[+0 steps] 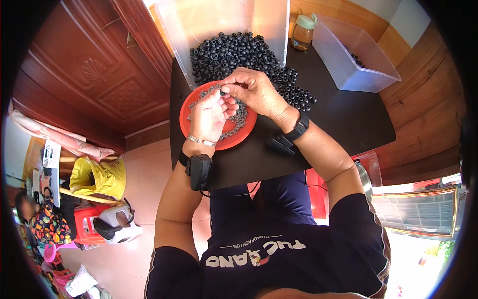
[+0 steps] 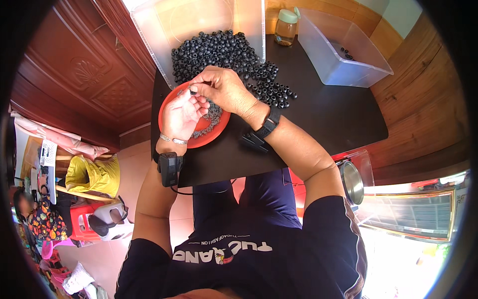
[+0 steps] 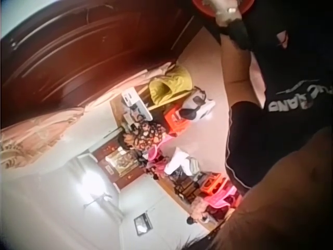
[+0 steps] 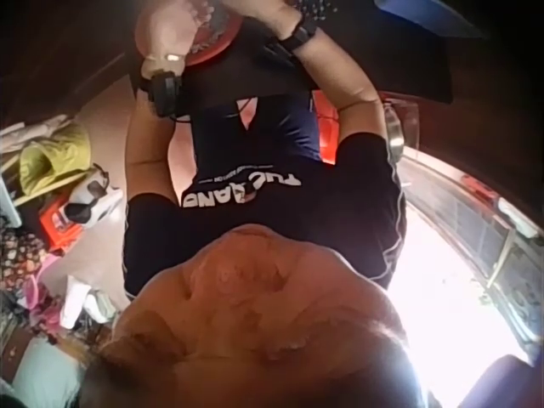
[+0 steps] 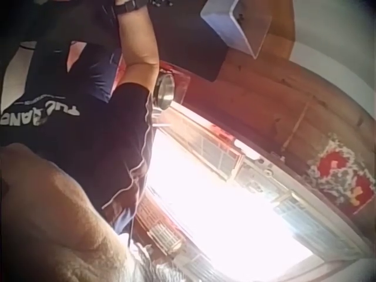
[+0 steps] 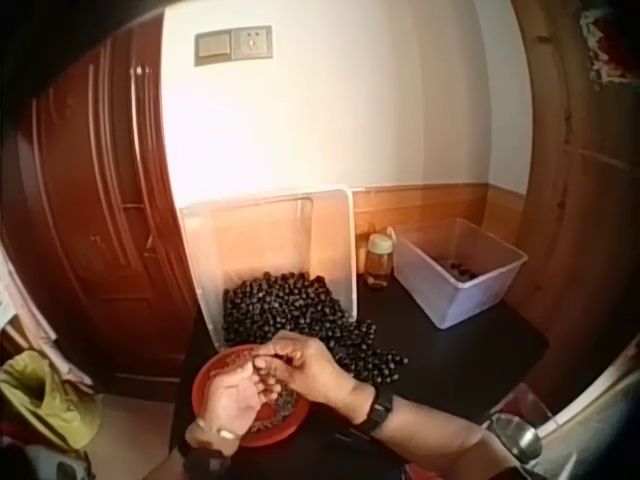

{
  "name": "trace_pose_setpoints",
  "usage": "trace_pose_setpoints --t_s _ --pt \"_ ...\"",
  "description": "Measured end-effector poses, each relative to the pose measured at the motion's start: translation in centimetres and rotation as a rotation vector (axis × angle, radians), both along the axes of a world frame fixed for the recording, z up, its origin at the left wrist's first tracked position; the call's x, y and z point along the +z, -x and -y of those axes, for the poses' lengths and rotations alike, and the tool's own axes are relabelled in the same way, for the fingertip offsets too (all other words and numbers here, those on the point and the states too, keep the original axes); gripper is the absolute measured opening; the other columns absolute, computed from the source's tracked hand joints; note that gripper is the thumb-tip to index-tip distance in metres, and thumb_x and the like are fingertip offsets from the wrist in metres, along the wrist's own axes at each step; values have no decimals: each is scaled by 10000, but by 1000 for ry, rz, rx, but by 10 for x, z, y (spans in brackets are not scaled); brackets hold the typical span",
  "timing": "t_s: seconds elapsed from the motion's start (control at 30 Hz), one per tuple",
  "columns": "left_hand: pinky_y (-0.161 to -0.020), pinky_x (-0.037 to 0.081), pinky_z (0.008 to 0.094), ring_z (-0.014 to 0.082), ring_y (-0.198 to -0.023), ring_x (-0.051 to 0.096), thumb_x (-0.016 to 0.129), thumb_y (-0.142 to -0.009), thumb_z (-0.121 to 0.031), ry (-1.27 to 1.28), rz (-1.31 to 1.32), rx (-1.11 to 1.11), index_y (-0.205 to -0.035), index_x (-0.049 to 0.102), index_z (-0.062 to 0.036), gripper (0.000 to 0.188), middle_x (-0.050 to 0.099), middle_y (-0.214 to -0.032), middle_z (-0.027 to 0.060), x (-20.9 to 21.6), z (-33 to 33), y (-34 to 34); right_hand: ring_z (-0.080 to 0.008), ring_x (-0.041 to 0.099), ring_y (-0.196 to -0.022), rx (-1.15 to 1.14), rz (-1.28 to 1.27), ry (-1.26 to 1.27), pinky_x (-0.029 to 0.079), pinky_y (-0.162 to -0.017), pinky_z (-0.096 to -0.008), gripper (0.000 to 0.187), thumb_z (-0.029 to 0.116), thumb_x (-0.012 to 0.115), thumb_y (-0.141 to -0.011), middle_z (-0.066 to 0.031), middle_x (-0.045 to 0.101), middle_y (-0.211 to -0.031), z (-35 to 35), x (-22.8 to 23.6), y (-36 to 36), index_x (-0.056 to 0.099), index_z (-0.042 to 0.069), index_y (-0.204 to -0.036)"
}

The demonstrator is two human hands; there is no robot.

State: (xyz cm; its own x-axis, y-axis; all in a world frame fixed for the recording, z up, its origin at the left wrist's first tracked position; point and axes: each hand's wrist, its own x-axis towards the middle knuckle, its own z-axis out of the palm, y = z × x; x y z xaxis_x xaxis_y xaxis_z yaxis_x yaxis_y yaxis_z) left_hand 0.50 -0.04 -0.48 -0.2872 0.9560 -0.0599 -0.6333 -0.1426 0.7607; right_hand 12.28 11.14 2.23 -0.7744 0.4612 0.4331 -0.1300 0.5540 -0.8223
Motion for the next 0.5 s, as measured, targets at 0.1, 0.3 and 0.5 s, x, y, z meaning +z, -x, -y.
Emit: trace_pose_setpoints --t_s 0.1,0.3,0.5 --pt "-750 449 339 190 -786 587 458 -944 -250 -1 96 36 -1025 569 -54 239 592 -899 55 1 1 -1 -205 653 -828 6 -61 4 531 -733 -308 183 119 714 -787 -75 633 -887 8 -3 0 669 39 -946" --pt "-828 442 372 190 -911 574 473 -940 -229 -21 98 8 -1046 563 -59 220 597 -988 57 -6 1 4 -261 618 -847 -172 -160 -653 526 -748 -350 352 113 759 -678 -70 634 -874 13 2 -1 655 63 -1011" --pt "-894 424 377 196 -963 559 444 -947 -212 -85 85 22 -1061 561 -52 228 586 -1038 63 -5 2 2 -263 607 -804 -199 -182 -832 517 -726 -342 288 85 713 -702 -84 619 -850 20 7 1 637 38 -976"
